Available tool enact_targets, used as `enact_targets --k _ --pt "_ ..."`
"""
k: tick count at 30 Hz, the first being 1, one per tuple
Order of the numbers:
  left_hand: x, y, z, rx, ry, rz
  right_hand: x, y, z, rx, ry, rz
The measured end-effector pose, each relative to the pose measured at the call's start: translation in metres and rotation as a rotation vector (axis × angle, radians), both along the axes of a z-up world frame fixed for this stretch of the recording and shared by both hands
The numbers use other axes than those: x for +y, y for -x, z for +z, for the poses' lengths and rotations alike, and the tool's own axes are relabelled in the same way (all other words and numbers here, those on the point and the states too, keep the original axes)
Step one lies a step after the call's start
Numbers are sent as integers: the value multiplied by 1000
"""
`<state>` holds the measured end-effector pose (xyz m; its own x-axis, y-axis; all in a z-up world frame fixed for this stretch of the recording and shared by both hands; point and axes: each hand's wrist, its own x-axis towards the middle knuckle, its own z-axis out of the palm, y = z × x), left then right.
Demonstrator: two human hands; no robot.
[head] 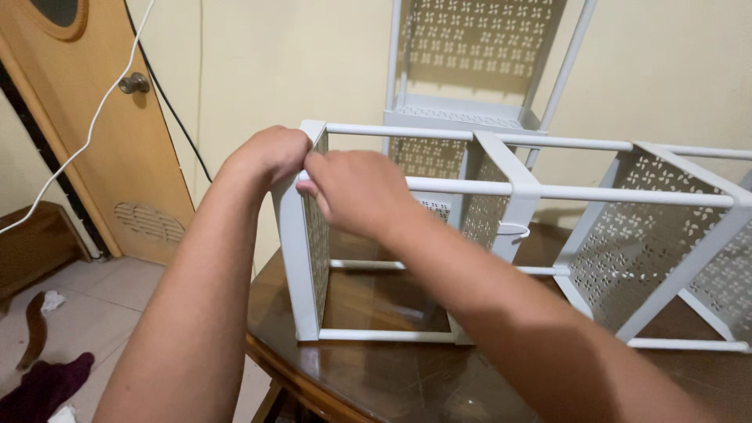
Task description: The person disassembles a white plastic storage shelf by hand, removing shelves and vertical supports one by one. The components are placed on the table as they are detached.
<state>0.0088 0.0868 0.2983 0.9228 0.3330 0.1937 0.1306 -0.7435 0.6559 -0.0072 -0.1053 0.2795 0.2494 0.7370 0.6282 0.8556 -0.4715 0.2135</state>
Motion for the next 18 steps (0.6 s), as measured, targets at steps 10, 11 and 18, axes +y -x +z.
enact_targets --k 10,11,18 --pt "-1 1 1 -31 49 3 -1 27 12 12 -4 -32" --pt "-1 2 1 -31 44 1 0 28 15 39 18 -46" --pt "-1 -2 0 -14 68 9 3 31 32 312 141 -169"
